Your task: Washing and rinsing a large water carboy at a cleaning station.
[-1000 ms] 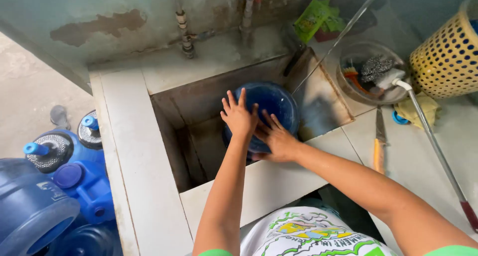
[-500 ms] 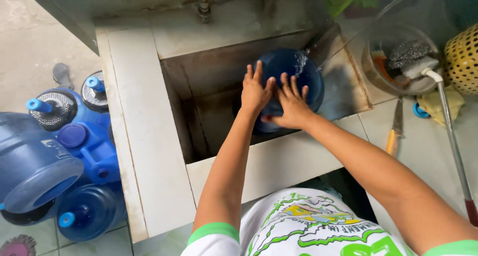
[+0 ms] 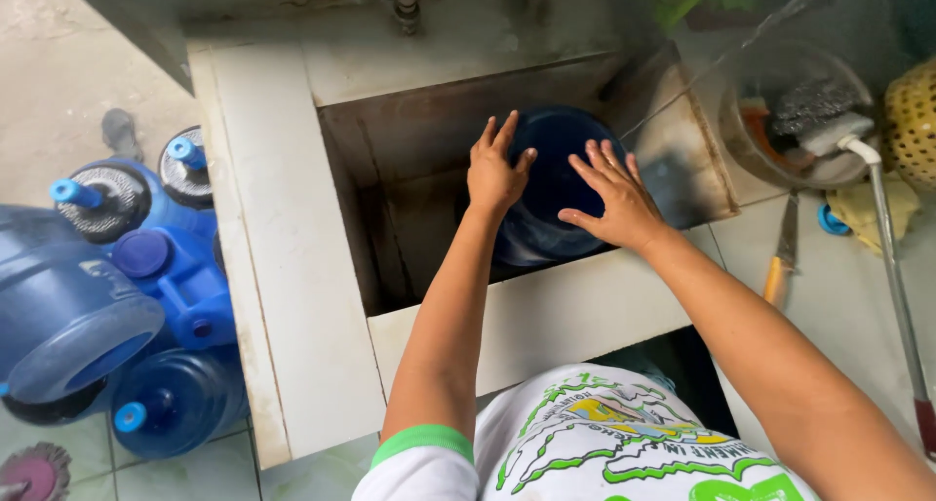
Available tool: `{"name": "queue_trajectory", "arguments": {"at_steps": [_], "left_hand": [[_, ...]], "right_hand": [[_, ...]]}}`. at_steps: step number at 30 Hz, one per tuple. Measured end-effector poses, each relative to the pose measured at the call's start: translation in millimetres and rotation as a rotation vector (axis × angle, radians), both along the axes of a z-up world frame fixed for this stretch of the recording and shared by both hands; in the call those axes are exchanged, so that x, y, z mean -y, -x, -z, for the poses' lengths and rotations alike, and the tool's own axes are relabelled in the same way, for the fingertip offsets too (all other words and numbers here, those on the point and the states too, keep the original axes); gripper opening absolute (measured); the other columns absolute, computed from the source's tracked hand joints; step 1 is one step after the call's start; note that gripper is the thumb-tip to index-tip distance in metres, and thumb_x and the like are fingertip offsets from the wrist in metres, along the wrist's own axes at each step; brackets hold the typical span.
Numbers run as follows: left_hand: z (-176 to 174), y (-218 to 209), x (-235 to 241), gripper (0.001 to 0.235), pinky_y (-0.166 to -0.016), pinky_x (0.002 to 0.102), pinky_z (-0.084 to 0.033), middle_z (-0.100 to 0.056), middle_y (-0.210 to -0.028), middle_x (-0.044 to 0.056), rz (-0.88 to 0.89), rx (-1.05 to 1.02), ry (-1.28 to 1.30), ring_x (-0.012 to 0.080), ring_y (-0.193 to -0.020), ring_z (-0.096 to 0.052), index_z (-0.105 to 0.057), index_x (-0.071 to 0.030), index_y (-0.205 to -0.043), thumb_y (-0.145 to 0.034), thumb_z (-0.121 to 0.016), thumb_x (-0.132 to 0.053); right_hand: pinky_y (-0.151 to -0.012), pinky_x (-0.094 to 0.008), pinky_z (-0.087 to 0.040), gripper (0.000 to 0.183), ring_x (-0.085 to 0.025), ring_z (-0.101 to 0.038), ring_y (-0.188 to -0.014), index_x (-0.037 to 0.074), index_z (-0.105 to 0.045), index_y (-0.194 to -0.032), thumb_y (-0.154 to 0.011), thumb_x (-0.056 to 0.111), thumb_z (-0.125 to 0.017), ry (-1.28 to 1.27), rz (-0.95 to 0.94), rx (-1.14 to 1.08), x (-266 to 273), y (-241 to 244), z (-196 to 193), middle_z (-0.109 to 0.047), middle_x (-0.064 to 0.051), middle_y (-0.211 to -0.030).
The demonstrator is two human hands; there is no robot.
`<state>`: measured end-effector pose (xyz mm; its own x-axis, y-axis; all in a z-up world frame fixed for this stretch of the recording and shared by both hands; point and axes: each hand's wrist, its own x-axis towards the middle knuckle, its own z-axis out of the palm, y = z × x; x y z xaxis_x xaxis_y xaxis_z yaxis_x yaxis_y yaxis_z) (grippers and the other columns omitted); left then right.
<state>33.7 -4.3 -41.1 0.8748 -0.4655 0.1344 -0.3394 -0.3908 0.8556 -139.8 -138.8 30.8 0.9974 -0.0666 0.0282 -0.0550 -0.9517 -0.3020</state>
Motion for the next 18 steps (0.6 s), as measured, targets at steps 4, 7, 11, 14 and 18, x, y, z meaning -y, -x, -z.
{"name": "queue_trajectory", "arguments": {"at_steps": [4, 7, 11, 14, 18], "left_hand": [[-15, -4, -11, 0.067, -0.112, 0.055, -0.044, -0.043, -0.159, 0.016, -0.076, 0.115, -0.113, 0.0368, -0.137, -0.049, -0.057, -0.030, -0.144, -0.082, -0.080, -0.040], [-21, 15, -4, 0.065, -0.112, 0.063, -0.038, -0.041, -0.159, 0.016, -0.094, 0.198, -0.196, 0.0390, -0.141, -0.044, -0.060, -0.028, -0.141, -0.081, -0.080, -0.044], [-77, 28, -10, 0.067, -0.109, 0.070, -0.030, -0.035, -0.161, 0.016, -0.032, 0.192, -0.282, 0.0466, -0.143, -0.033, -0.060, -0.031, -0.141, -0.078, -0.078, -0.046], [-27, 13, 8, 0.069, -0.113, 0.067, -0.032, -0.034, -0.164, 0.015, -0.017, 0.267, -0.353, 0.0438, -0.147, -0.032, -0.060, -0.033, -0.141, -0.075, -0.078, -0.045], [-14, 12, 12, 0.063, -0.116, 0.063, -0.037, -0.038, -0.164, 0.011, -0.062, 0.286, -0.322, 0.0371, -0.151, -0.037, -0.060, -0.032, -0.140, -0.080, -0.076, -0.044]], "right_hand": [[-0.120, -0.068, -0.009, 0.088, -0.043, -0.019, -0.157, 0.013, -0.040, -0.160, -0.090, 0.063, -0.060, 0.160, 0.006, 0.071, -3, 4, 18, -0.026, -0.025, -0.169], [-0.121, -0.069, -0.008, 0.089, -0.042, -0.021, -0.157, 0.013, -0.039, -0.161, -0.092, 0.068, -0.051, 0.155, 0.033, 0.076, 12, 11, 22, -0.027, -0.025, -0.168], [-0.121, -0.070, -0.009, 0.098, -0.045, -0.021, -0.156, 0.005, -0.034, -0.160, -0.092, 0.074, -0.047, 0.119, 0.060, 0.121, -21, 5, 17, -0.028, -0.028, -0.166], [-0.120, -0.068, -0.011, 0.105, -0.042, -0.023, -0.155, 0.003, -0.034, -0.157, -0.083, 0.076, -0.053, 0.123, -0.152, 0.092, -28, -4, 20, -0.030, -0.026, -0.164], [-0.123, -0.067, -0.014, 0.103, -0.042, -0.024, -0.157, 0.004, -0.034, -0.161, -0.088, 0.071, -0.057, 0.086, 0.064, 0.087, -25, -18, 40, -0.029, -0.024, -0.166]]}}
